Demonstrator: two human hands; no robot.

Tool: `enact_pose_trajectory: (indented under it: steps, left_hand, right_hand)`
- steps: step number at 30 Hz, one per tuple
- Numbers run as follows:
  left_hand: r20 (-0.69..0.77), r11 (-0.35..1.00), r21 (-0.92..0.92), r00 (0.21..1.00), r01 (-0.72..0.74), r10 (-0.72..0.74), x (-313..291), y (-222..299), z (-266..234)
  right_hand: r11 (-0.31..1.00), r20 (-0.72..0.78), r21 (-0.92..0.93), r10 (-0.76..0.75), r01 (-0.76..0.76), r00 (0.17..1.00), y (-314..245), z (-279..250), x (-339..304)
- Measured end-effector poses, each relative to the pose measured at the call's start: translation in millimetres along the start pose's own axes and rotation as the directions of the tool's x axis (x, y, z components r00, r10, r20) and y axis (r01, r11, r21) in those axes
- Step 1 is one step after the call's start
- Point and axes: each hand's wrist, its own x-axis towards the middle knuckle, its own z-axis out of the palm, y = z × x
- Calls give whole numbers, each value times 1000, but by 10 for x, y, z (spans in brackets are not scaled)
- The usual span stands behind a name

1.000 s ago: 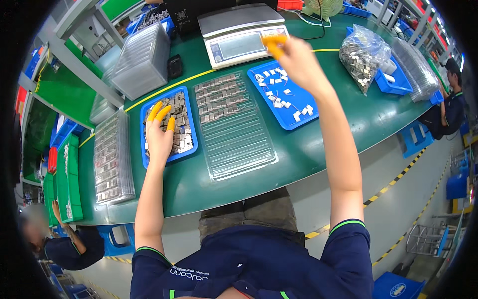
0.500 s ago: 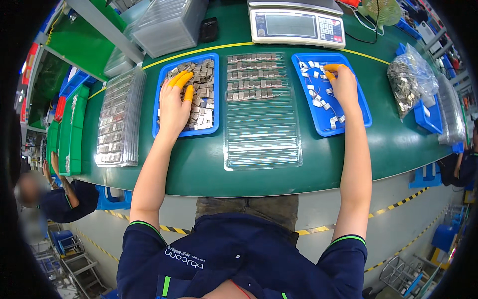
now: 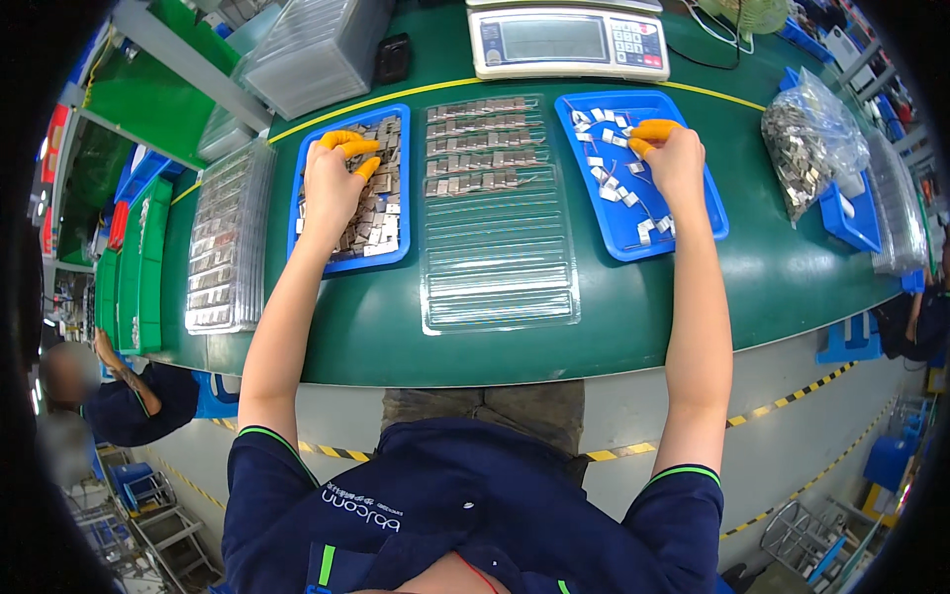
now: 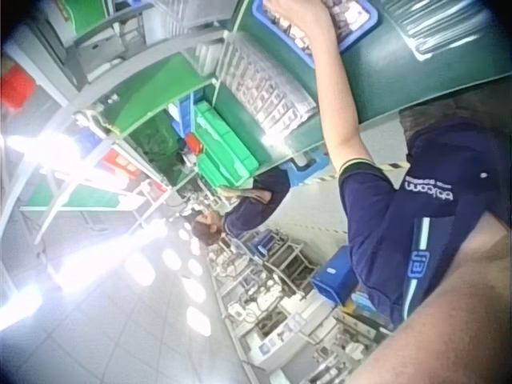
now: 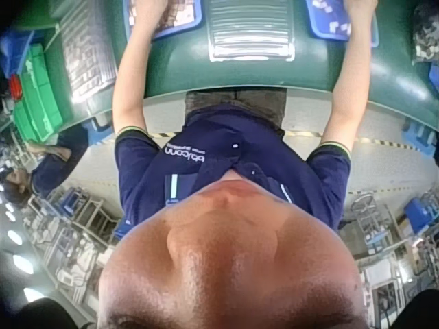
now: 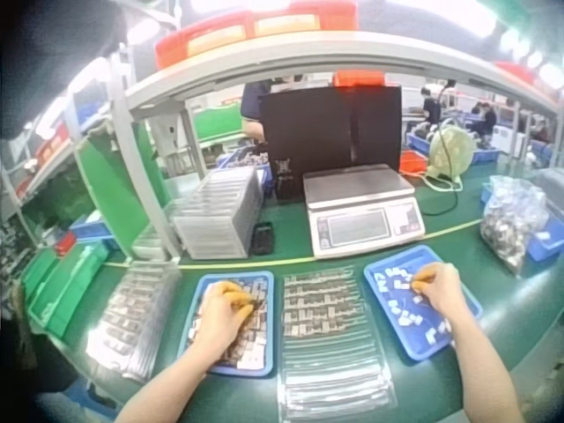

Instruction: Assembling small metal and plastic components into a sorting tray.

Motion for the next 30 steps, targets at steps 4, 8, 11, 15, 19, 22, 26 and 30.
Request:
enact_pose_trajectory:
  steps: [4, 8, 11, 15, 19, 22, 26, 30]
  left_hand:
    - [66, 999, -18, 997, 47, -45, -20, -91, 66]
    - [55, 1000, -14, 998, -7, 8, -12, -15, 63]
    - [71, 1000, 18, 997, 0, -2, -19, 9, 77]
    - [35, 996, 63, 998, -59, 57, -38, 3, 51]
    - [-68, 999, -29, 997, 40, -42, -4, 62, -30]
    - [88, 718, -634, 950, 286, -300, -23, 82, -94]
    - [405, 360, -779, 850, 514, -337, -134, 344, -168]
    - [440, 302, -796, 844, 525, -308, -274, 406, -170]
  right_hand:
    - [999, -141, -35, -33, 28, 989, -349, -42, -88]
    - [999, -163, -17, 43, -47, 986, -348, -73, -104]
    - [992, -119, 104, 86, -74, 989, -292, -33, -100]
    - [923, -82, 371, 148, -107, 986, -210, 44, -62]
    - [796, -75, 586, 237, -150, 969, -218, 66, -50]
    - [834, -148, 548, 178, -69, 973, -304, 44, -53]
    - [738, -112, 673, 169, -50, 979, -522, 36, -130]
    - [870, 173, 493, -64, -31, 983, -1138, 169, -467]
